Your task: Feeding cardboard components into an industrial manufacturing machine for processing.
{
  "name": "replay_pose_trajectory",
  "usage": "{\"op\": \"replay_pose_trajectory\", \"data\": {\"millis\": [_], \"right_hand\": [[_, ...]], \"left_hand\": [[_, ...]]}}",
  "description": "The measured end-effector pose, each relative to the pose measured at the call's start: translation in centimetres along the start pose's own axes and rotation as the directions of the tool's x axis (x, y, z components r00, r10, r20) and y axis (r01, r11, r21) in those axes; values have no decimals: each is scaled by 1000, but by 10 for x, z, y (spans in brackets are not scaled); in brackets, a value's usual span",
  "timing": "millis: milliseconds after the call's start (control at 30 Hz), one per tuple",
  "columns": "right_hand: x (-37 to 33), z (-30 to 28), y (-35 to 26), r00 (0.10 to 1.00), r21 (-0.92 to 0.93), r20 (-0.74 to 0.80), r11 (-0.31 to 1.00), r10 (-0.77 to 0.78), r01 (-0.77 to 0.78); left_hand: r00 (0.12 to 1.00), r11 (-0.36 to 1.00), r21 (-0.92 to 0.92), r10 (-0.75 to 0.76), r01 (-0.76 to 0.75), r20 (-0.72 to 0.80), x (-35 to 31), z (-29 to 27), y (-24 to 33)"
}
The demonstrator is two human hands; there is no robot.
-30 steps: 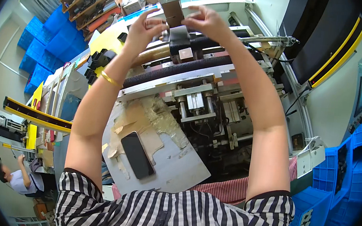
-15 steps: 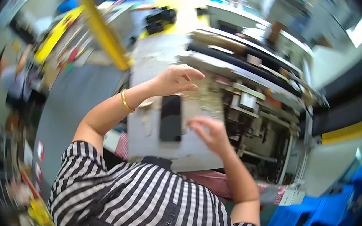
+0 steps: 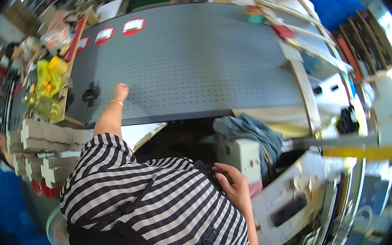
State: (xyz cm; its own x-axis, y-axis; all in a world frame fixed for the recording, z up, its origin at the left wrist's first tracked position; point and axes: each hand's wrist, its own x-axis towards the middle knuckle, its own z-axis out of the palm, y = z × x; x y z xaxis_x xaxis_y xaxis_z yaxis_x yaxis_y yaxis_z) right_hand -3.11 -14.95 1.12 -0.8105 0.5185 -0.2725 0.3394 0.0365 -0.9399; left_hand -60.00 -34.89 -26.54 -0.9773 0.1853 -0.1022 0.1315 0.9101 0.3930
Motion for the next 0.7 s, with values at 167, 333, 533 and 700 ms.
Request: {"op": "replay_pose_trajectory", "data": {"millis": [167, 333, 533, 700], "right_hand": [[96, 34, -38, 987, -334, 147, 937, -57, 104], [144, 58, -58, 931, -395, 356, 891, -75, 223], [135, 61, -53, 926, -430, 374, 876, -47, 219], [94, 39, -31, 931, -472, 332, 829, -148, 300]], "left_hand": [[950, 932, 219, -252, 290, -185, -4, -89, -88], [964, 897, 382, -143, 221, -222, 2, -110, -125], [984, 882, 446, -88, 150, -157, 39, -88, -146], [980, 977, -180, 140, -114, 140, 33, -48, 9]]}}
